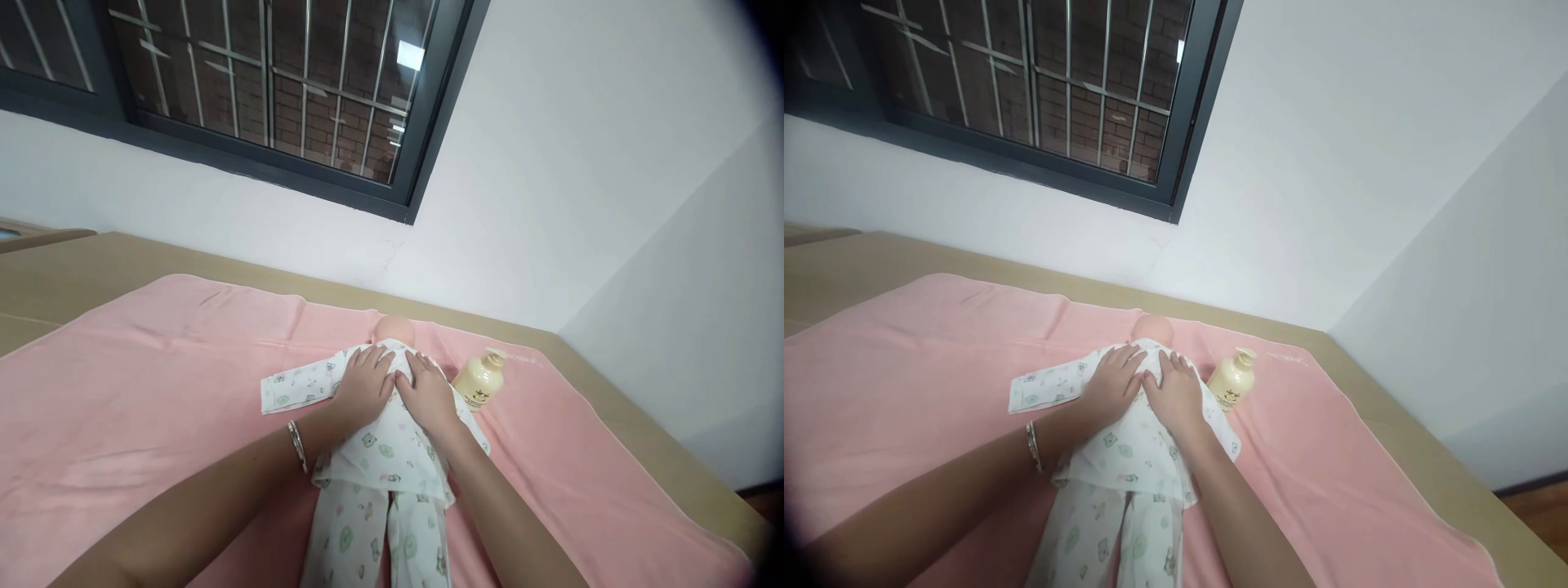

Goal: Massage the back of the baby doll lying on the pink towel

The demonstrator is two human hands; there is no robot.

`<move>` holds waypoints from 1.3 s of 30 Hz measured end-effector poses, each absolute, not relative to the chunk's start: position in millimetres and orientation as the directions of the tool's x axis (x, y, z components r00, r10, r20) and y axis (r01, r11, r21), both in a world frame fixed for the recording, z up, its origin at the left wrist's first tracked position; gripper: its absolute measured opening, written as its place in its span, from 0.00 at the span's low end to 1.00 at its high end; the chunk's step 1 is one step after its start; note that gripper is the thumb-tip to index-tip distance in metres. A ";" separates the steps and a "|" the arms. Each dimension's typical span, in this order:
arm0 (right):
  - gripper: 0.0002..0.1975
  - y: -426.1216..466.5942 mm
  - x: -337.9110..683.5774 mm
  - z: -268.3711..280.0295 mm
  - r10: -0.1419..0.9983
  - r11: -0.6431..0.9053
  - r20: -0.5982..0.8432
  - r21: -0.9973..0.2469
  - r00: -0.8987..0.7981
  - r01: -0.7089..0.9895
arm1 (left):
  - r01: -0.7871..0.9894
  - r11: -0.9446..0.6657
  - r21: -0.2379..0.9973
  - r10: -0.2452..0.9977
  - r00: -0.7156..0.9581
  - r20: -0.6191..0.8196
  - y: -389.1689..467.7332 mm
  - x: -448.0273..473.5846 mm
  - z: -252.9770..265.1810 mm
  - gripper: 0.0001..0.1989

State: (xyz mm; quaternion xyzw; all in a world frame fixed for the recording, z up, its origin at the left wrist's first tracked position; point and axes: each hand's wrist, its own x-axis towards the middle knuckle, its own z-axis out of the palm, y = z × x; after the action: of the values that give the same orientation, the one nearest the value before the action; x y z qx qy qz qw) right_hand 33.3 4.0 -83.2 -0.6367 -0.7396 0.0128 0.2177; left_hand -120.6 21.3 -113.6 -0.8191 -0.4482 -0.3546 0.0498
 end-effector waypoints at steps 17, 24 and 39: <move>0.22 -10.8 24.2 -78.7 0.946 0.131 0.319 -0.188 -0.066 0.973 | 0.800 -0.494 0.341 0.743 0.185 0.643 13.8 -120.9 -115.9 0.17; 0.27 6.0 35.1 -96.2 0.931 0.237 0.339 -0.281 -0.134 0.930 | 0.778 -0.462 0.426 0.814 0.181 0.552 24.8 -119.4 -125.6 0.23; 0.26 -15.5 24.5 -71.3 0.893 0.345 0.416 -0.384 -0.172 0.856 | 0.641 -0.590 0.490 0.712 0.129 0.690 25.0 -126.8 -138.2 0.21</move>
State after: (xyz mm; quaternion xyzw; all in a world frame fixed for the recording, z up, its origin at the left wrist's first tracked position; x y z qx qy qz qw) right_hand 24.5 -15.5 -71.3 -0.5716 -0.7650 0.0307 0.2952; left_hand -126.8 25.0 -138.2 -0.7504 -0.4510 -0.4818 -0.0369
